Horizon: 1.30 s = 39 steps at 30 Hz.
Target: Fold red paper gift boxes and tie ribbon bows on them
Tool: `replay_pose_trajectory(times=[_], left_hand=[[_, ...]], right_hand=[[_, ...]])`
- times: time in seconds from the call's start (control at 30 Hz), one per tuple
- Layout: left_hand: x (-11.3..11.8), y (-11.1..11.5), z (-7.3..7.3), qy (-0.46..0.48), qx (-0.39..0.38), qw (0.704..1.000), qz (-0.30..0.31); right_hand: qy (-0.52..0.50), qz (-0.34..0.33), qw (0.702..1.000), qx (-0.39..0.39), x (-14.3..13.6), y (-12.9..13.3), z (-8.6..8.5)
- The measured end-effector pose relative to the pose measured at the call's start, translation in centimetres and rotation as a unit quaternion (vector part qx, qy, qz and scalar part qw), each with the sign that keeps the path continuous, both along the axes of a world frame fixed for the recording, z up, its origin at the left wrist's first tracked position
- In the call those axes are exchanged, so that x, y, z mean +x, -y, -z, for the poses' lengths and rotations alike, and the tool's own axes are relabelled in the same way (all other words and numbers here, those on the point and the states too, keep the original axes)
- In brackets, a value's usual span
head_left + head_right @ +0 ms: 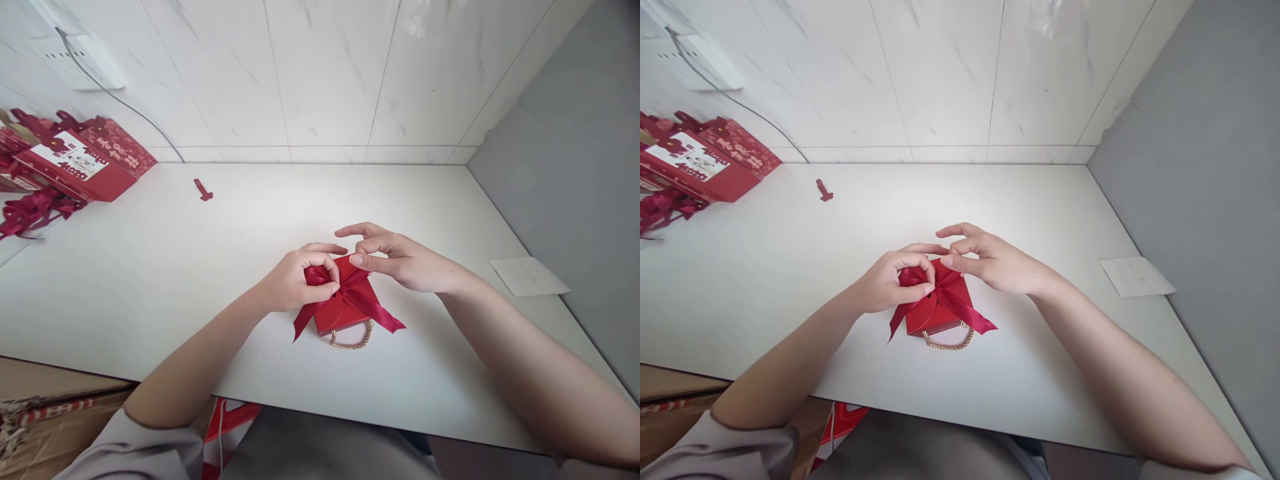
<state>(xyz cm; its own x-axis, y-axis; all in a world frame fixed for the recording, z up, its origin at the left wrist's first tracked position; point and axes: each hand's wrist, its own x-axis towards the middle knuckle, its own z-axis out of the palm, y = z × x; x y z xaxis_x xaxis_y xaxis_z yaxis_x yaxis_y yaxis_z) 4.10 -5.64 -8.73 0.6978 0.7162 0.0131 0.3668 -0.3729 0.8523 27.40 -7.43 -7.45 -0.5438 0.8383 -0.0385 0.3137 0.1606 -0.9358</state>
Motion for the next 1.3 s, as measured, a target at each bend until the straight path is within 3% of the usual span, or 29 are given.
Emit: replay_pose_trajectory(times=[0.23,0.43,0.67,0.87,1.0,1.3], left_hand=[[-0.6,-0.3,-0.7,-0.012,-0.003,1.0,0.017],[-2.5,-1.7,-1.9,0.03,0.012,0.998,0.048],[-2.9,-2.4,-1.3,-0.003,0.014,0.997,0.074],[-2.5,-2.3,-0.9,0.017,-0.013,0.996,0.083],[-2.2,-1.8,-1.0,0.003,0.002,0.998,0.061],[-1.7,-0.6,-1.6,-0.044,0.118,0.992,-0.008]], right_hand=[[-0.028,0.006,0.999,0.045,0.0,0.0,0.3],[0.008,0.007,1.0,-0.008,0.7,0.0,-0.6],[0.009,0.011,1.0,0.003,0.6,0.2,-1.1],[0.044,-0.058,0.996,-0.059,0.9,0.0,-0.8],[0.038,-0.073,0.994,-0.078,1.1,-0.1,-0.7],[0.046,-0.071,0.995,-0.059,0.9,0.1,-0.7]])
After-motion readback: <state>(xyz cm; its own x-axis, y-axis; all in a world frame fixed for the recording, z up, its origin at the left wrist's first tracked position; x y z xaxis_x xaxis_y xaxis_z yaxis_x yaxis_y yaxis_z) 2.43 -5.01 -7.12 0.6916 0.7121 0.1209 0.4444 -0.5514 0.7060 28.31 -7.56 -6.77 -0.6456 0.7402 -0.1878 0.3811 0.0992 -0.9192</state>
